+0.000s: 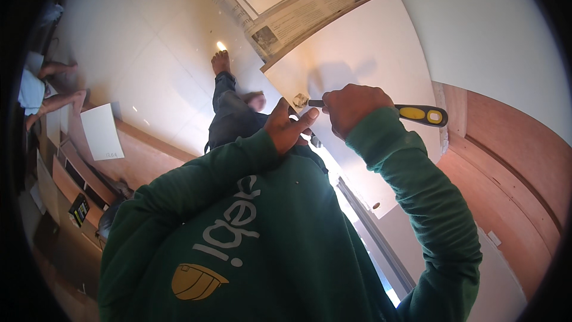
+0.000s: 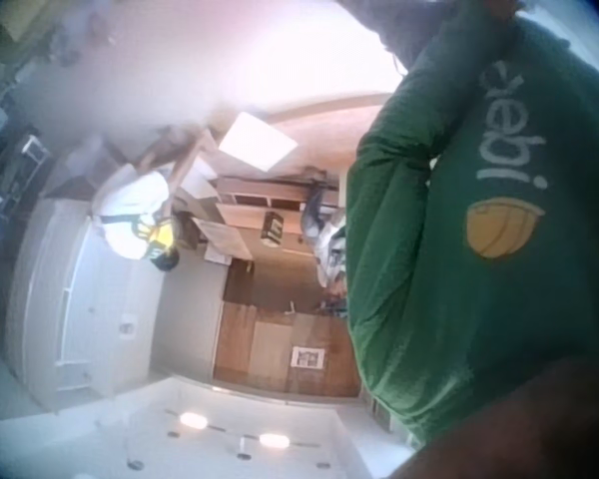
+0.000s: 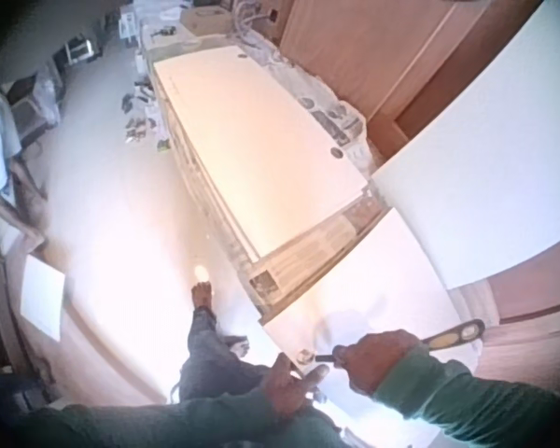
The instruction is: The person uses a screwdriver to tighten screws into the underside of a white cabinet door. They repeatedly position the screwdriver, turn it to secure the screw, and move to adjacent screw holes on the same door. Other people are visible in the background working on similar tasks.
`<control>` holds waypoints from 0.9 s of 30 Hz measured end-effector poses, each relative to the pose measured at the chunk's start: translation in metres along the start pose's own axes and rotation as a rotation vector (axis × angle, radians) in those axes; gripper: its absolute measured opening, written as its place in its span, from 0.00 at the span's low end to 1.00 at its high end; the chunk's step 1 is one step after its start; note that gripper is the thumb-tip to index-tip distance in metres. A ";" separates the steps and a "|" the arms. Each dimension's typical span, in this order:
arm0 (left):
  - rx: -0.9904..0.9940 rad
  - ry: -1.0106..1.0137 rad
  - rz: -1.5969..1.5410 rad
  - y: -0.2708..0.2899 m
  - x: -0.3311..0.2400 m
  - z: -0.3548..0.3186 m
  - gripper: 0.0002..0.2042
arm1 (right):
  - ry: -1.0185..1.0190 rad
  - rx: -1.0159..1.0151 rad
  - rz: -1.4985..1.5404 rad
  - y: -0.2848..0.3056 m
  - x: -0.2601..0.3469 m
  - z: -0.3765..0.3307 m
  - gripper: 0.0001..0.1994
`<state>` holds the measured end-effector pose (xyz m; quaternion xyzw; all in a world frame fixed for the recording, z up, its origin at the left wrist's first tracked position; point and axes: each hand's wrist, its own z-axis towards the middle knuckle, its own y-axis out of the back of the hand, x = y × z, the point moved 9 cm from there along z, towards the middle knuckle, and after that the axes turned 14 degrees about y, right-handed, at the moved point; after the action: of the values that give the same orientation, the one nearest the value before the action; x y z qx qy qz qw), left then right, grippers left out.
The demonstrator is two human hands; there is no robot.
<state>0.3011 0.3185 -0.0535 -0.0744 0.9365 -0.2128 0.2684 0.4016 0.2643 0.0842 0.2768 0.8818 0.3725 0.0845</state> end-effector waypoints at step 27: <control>-0.058 -0.041 0.039 -0.004 0.003 0.007 0.30 | 0.113 0.173 -0.154 0.029 0.017 0.046 0.07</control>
<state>0.3021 0.3114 -0.0588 -0.0680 0.9379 -0.1788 0.2893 0.4162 0.3180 0.0733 0.1930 0.9326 0.3024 0.0386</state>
